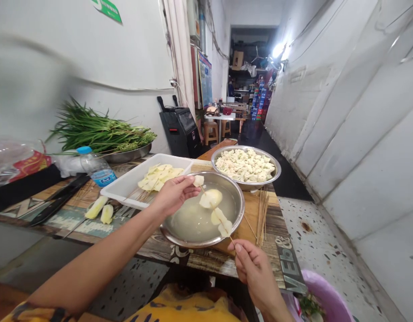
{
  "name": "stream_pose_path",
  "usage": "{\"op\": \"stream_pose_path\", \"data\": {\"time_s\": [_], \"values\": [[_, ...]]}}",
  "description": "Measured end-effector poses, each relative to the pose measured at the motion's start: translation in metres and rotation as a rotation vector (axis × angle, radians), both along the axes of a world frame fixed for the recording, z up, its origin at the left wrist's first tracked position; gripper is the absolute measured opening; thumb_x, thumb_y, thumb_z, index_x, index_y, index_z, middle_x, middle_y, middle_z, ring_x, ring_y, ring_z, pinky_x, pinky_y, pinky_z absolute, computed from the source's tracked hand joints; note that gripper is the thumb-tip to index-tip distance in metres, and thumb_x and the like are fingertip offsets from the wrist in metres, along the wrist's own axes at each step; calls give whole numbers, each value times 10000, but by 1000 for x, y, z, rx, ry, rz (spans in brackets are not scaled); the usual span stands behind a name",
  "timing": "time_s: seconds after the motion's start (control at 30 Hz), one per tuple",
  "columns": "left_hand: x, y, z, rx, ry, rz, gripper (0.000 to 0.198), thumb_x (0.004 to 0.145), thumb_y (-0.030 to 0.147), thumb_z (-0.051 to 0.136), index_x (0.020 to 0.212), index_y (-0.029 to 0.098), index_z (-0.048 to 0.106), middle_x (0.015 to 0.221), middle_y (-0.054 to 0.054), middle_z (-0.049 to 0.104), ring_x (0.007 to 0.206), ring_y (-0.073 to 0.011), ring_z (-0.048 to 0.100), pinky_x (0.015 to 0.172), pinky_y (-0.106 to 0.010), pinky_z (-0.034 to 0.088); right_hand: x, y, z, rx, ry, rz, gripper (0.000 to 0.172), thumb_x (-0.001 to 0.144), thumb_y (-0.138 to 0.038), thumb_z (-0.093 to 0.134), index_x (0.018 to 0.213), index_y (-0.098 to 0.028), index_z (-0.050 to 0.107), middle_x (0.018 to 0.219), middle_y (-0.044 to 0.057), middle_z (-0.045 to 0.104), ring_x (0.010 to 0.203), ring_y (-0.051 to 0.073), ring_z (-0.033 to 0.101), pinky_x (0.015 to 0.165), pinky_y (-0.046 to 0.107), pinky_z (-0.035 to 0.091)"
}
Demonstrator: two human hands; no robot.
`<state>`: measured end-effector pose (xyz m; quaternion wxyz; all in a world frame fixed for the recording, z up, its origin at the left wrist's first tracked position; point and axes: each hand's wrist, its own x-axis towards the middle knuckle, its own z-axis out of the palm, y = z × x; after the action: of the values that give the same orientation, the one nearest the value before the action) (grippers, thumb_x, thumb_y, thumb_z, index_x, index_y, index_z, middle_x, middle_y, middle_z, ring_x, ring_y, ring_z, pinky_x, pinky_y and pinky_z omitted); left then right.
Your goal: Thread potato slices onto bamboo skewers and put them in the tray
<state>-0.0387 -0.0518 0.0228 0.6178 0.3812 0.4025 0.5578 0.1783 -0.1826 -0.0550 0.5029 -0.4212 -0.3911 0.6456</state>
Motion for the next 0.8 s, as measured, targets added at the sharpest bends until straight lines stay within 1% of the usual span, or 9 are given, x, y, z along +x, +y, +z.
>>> {"op": "stream_pose_path", "data": {"time_s": [0.13,0.23,0.3,0.4,0.47,0.53,0.6,0.7,0.8], "values": [[-3,-2,7,-93,-42,-60,74,720,148,629,763,101,591,650,-65,655,592,-123,634,566,-213,504,3,2,-2,-17,64,29,268,788,-407,632,800,-143,586,485,-110,216,403,23,120,367,167,93],[-1,-3,6,-97,-9,-146,60,713,140,633,722,90,601,673,-68,655,556,-89,605,538,-183,483,5,5,-1,-30,104,63,254,788,-393,638,792,-144,584,480,-112,226,392,17,116,363,164,90],[1,-3,6,-78,-1,-167,65,703,142,641,704,87,606,648,-53,641,527,-66,578,516,-163,459,8,7,1,-32,117,97,245,793,-383,635,786,-144,583,475,-114,224,387,15,107,359,162,88],[3,-3,8,-37,4,-85,76,689,163,642,692,98,602,615,-40,630,506,-64,561,498,-162,436,14,10,4,-22,106,125,237,807,-377,622,789,-144,582,470,-119,205,382,15,94,354,160,81],[3,-3,10,1,23,-29,105,681,195,647,717,105,608,650,-53,648,542,-84,584,525,-183,450,18,10,4,-27,82,133,233,812,-374,617,798,-144,580,471,-120,199,381,15,90,352,160,75],[3,-3,12,54,59,-1,152,669,231,660,743,106,618,680,-61,660,579,-101,602,571,-211,471,20,9,4,-38,66,145,234,815,-373,614,801,-143,578,473,-120,199,383,16,90,353,160,72],[1,-3,12,130,127,71,181,656,258,671,743,107,624,651,-51,655,583,-113,606,600,-235,483,21,7,4,-41,63,151,237,819,-376,609,795,-143,576,474,-119,195,386,17,91,354,162,74],[0,-2,12,222,246,201,197,646,279,671,744,112,634,589,-30,636,556,-125,601,584,-249,483,21,5,5,-28,59,137,238,821,-376,608,788,-142,577,476,-116,198,392,20,97,360,165,85],[-2,-1,13,244,294,204,203,639,274,672,765,117,650,600,-22,635,541,-115,582,557,-234,469,20,5,7,-15,56,105,240,815,-382,612,794,-146,579,479,-115,202,394,21,103,360,168,88]]}}
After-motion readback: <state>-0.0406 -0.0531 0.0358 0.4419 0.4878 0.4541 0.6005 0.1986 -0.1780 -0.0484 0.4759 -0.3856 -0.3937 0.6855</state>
